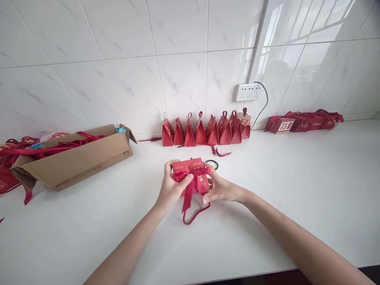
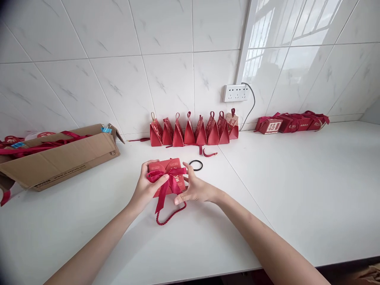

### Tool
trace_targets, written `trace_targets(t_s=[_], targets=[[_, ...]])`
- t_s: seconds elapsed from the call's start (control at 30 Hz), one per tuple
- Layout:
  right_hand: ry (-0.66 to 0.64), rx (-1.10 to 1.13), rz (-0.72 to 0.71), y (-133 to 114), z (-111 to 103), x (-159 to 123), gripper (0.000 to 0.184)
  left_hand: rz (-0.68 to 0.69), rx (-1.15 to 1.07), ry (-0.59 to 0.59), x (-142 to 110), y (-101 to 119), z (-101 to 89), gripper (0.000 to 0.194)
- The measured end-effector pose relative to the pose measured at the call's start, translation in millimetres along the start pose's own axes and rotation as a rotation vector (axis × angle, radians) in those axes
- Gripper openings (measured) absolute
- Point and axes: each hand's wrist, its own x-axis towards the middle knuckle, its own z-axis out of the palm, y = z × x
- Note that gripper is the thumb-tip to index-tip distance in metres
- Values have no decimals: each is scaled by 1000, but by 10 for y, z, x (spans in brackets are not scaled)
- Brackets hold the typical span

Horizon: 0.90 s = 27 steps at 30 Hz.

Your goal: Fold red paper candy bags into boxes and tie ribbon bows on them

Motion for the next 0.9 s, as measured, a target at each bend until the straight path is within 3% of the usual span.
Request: trace_targets(t_s=[0.1, 0.23, 0.37, 0.53, 0.7, 0.8, 0.9], targets=[[52, -149, -73, 6, -142, -21, 125, 3, -13, -95, 0, -33, -40, 53], [46, -294, -226, 26, -226, -22, 114, 103, -77, -167, 27, -151, -108, 54], [88, -332, -254, -12, -191, -31, 104, 233, -103, -100, 66, -257, -149, 43], [137, -322, -295, -84, -133, -39, 90, 297, 75, 67, 80, -243, -122, 15], [173, -353, -337, -20, -127, -3, 86, 357, 125, 157, 33, -188, -67, 14], [231, -379, -373, 54, -113, 27, 89, 464, 161, 158, -11, -175, -56, 9], [276, -385, -442, 91, -79, 42, 91, 682, 277, 78, -42, -177, -67, 4]])
